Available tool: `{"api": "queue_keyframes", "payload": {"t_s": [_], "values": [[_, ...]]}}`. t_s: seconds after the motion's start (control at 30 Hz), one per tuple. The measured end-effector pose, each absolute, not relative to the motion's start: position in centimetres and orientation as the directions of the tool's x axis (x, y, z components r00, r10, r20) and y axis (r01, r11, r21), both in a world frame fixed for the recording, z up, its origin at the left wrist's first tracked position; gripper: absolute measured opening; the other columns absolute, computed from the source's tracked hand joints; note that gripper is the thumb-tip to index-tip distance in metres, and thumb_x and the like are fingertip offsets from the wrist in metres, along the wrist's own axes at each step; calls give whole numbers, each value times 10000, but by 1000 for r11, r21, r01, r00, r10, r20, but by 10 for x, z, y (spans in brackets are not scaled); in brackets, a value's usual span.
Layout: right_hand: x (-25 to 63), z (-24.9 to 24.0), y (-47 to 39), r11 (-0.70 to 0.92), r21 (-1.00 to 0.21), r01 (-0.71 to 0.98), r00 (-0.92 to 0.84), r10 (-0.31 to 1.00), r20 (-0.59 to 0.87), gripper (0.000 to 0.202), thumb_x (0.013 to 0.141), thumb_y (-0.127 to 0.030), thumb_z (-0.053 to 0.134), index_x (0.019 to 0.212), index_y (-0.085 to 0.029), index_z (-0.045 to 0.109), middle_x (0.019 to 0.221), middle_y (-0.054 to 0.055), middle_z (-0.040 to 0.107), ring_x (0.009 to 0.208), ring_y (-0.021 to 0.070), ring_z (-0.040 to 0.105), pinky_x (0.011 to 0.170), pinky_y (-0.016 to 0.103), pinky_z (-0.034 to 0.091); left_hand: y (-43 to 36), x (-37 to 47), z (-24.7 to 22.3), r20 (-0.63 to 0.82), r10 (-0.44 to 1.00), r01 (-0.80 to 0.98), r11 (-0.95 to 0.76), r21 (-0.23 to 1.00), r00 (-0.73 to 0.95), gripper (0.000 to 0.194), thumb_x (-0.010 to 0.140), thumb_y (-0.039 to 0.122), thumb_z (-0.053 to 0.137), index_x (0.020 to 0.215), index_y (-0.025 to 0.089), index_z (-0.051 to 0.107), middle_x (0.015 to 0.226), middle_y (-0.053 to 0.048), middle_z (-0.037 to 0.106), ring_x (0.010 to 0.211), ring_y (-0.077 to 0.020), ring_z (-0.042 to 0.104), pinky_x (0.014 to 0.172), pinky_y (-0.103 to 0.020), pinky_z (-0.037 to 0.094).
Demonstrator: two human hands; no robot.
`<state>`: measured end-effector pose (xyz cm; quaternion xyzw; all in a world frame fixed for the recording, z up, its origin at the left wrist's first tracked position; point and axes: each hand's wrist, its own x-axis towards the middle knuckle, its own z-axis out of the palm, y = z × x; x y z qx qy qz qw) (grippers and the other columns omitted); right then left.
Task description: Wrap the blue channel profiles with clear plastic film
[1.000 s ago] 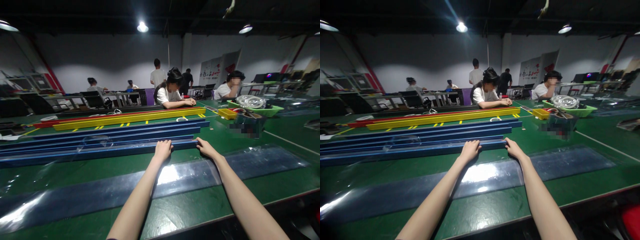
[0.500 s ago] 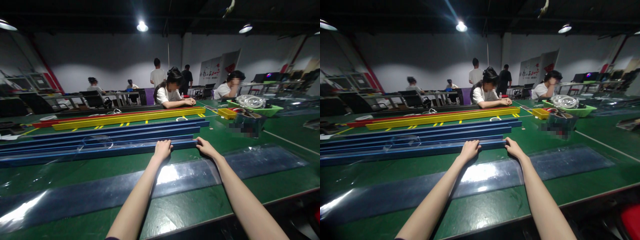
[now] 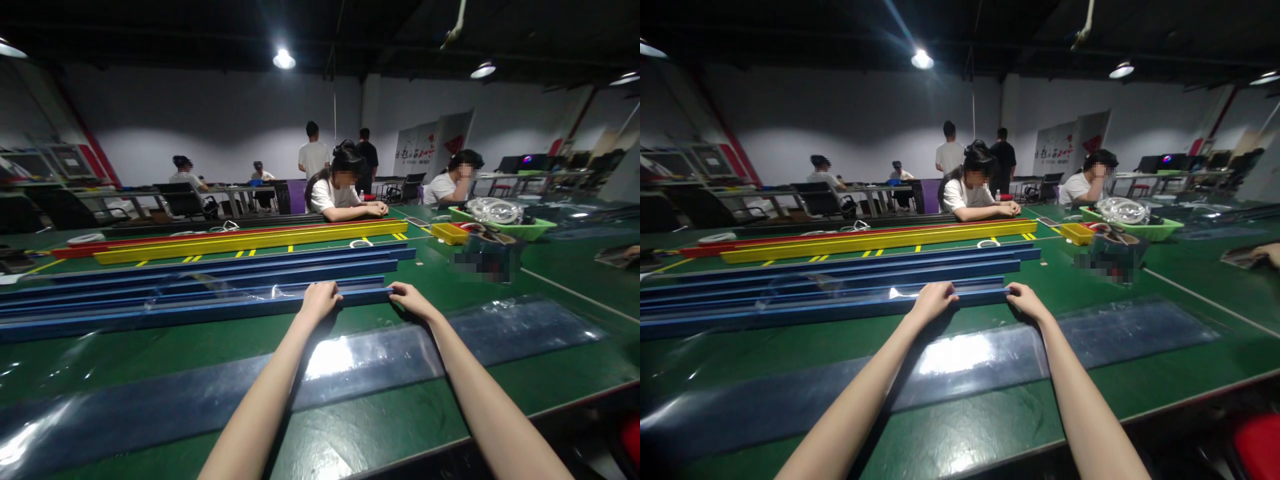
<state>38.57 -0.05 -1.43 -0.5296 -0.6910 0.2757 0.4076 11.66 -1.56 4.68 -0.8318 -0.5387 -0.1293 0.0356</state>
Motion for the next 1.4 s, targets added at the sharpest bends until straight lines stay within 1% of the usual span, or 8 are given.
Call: {"api": "queue_keyframes", "payload": {"t_s": [0.2, 0.37, 0.47, 0.6, 0.83, 1.03, 1.23, 1.4], "values": [[382, 12, -5, 369, -819, 439, -77, 924, 375, 174, 719, -330, 552, 792, -187, 620, 865, 42, 677, 807, 169, 612, 766, 311, 474, -19, 119, 61, 363, 861, 911, -407, 72, 356, 279, 922, 273, 334, 934, 228, 609, 970, -45, 668, 949, -203, 578, 780, -322, 372], [372, 35, -13, 420, -686, 595, 94, 810, 578, 180, 759, -307, 517, 808, -191, 645, 813, 43, 678, 735, 169, 596, 664, 281, 448, -30, 121, 48, 521, 741, 874, -486, -19, 423, 402, 946, 260, 204, 1080, 238, 583, 1107, -91, 612, 1017, -224, 529, 855, -377, 322], [370, 45, -17, 472, -593, 652, 117, 710, 695, 154, 765, -266, 510, 801, -195, 643, 853, 53, 680, 718, 164, 585, 639, 272, 441, -32, 117, 38, 493, 732, 840, -543, 7, 470, 418, 943, 257, 199, 1199, 299, 528, 1237, -62, 557, 1118, -231, 485, 912, -396, 282], [373, 43, -19, 565, -524, 637, 78, 629, 774, 118, 762, -198, 490, 765, -196, 608, 929, 57, 675, 769, 166, 607, 653, 269, 463, -31, 113, 28, 404, 765, 832, -555, 15, 502, 435, 938, 253, 193, 1234, 317, 504, 1268, -47, 540, 1175, -238, 446, 942, -399, 265], [387, 6, -11, 554, -536, 637, -94, 746, 659, 151, 734, -172, 482, 788, -201, 620, 937, 54, 695, 916, 201, 637, 853, 338, 467, -21, 117, 14, 530, 677, 835, -538, -117, 511, 354, 907, 166, 295, 1137, 225, 558, 1177, -91, 580, 1066, -233, 495, 862, -373, 345], [393, -5, -6, 546, -504, 669, -184, 779, 599, 188, 742, -156, 453, 816, -208, 618, 969, 49, 695, 977, 198, 627, 872, 343, 467, -15, 119, 4, 590, 612, 807, -578, -121, 526, 310, 833, 88, 408, 1079, 189, 566, 1160, -61, 604, 1063, -211, 506, 860, -355, 375], [391, -4, -10, 521, -521, 676, -200, 810, 551, 182, 772, -154, 444, 832, -209, 607, 980, 55, 693, 1000, 192, 620, 873, 335, 467, -19, 122, 5, 537, 674, 821, -567, -64, 507, 300, 831, 181, 449, 1117, 176, 538, 1159, -70, 607, 1064, -219, 501, 868, -361, 375], [390, -5, -11, 496, -519, 696, -199, 828, 524, 233, 772, -150, 441, 892, -199, 634, 995, 58, 690, 956, 188, 632, 862, 329, 470, -19, 125, 6, 513, 692, 832, -548, -85, 508, 326, 898, 249, 370, 1192, 194, 500, 1157, -72, 604, 1042, -216, 507, 839, -363, 368]]}}
